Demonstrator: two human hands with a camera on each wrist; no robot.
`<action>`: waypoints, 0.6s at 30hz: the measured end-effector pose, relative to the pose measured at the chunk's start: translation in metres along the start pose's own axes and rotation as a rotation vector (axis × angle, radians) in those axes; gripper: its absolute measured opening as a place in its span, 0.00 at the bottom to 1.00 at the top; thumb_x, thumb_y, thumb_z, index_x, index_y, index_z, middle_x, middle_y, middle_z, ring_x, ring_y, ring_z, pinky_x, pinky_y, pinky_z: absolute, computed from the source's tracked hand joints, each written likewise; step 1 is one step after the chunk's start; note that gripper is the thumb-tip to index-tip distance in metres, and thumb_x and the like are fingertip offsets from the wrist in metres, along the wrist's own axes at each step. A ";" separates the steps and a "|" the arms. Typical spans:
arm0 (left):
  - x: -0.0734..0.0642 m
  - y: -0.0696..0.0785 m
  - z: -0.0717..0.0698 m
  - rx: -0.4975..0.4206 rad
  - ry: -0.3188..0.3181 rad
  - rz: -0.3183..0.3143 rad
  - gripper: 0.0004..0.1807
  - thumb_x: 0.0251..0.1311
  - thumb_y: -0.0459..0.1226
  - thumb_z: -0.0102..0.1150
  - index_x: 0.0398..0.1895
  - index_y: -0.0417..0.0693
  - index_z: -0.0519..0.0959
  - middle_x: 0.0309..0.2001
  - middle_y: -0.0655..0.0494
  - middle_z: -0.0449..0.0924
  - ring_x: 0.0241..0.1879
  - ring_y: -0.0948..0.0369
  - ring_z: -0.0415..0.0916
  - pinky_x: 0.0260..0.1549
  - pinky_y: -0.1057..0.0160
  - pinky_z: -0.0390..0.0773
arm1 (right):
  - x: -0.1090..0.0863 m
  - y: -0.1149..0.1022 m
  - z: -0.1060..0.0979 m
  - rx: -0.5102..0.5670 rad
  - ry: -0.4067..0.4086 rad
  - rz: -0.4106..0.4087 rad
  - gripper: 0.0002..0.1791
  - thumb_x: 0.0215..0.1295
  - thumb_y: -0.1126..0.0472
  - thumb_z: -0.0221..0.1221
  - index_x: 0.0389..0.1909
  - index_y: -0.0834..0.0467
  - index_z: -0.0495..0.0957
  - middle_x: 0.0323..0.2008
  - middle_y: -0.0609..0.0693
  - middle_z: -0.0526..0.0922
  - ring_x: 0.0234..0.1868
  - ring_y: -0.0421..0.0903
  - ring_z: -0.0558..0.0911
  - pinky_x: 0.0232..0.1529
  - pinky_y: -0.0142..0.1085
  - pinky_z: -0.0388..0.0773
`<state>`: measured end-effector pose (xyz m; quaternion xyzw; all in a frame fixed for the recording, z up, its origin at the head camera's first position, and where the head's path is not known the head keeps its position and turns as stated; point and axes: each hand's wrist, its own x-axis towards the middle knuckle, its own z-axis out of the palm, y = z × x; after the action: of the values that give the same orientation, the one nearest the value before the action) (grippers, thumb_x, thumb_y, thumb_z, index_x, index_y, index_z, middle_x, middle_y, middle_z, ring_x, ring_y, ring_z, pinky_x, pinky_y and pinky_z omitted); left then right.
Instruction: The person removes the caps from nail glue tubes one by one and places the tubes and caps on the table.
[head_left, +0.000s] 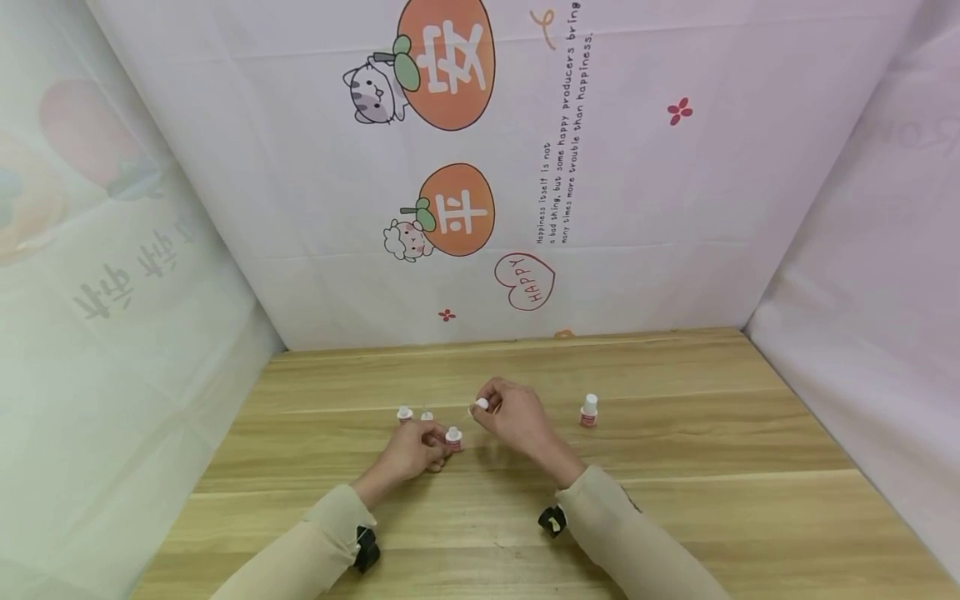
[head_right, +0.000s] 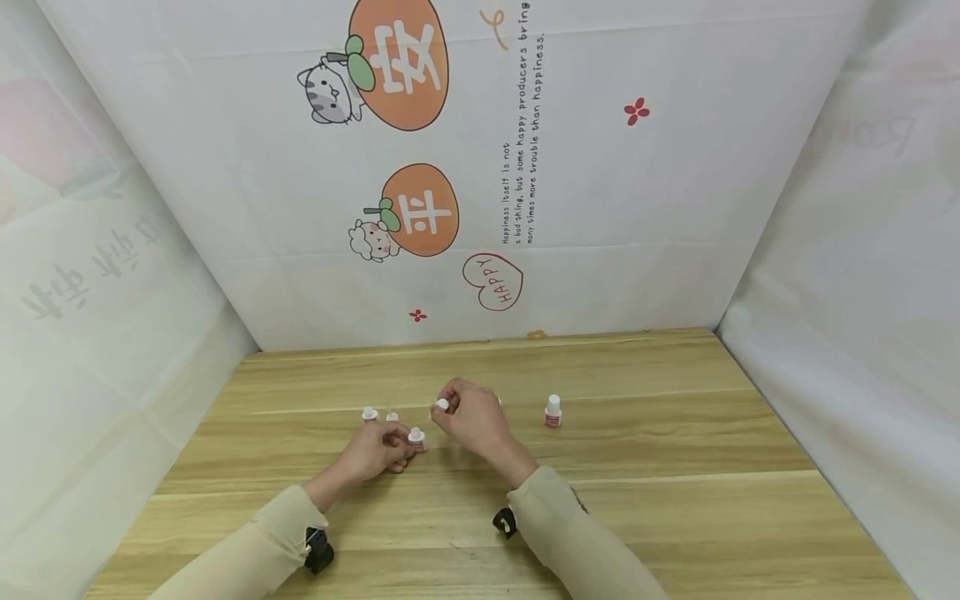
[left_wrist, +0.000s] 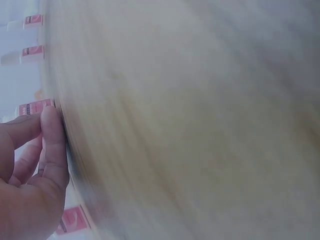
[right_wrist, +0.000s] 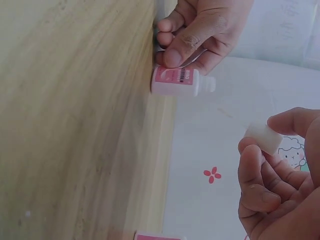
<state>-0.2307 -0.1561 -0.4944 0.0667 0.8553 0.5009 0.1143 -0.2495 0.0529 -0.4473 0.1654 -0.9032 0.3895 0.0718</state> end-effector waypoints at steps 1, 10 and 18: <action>0.000 0.000 -0.001 -0.005 0.000 -0.003 0.07 0.62 0.25 0.62 0.42 0.33 0.81 0.33 0.46 0.86 0.25 0.63 0.81 0.27 0.64 0.87 | 0.000 0.000 0.001 -0.002 -0.002 -0.004 0.06 0.60 0.54 0.67 0.31 0.50 0.79 0.26 0.41 0.82 0.26 0.35 0.76 0.26 0.29 0.73; -0.004 -0.004 -0.009 -0.017 0.012 -0.010 0.07 0.62 0.25 0.62 0.42 0.33 0.81 0.33 0.45 0.86 0.25 0.63 0.82 0.27 0.64 0.87 | 0.001 -0.001 0.009 -0.035 -0.047 0.000 0.08 0.57 0.54 0.67 0.31 0.49 0.77 0.26 0.41 0.80 0.24 0.36 0.74 0.26 0.28 0.72; -0.008 -0.004 -0.016 -0.027 0.013 -0.036 0.08 0.61 0.24 0.61 0.44 0.33 0.80 0.34 0.44 0.84 0.26 0.61 0.82 0.27 0.63 0.87 | 0.000 -0.001 0.014 -0.076 -0.102 0.013 0.09 0.57 0.53 0.64 0.39 0.49 0.81 0.30 0.43 0.83 0.27 0.37 0.76 0.29 0.31 0.74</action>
<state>-0.2267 -0.1736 -0.4893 0.0465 0.8504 0.5105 0.1184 -0.2491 0.0420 -0.4557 0.1762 -0.9209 0.3464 0.0294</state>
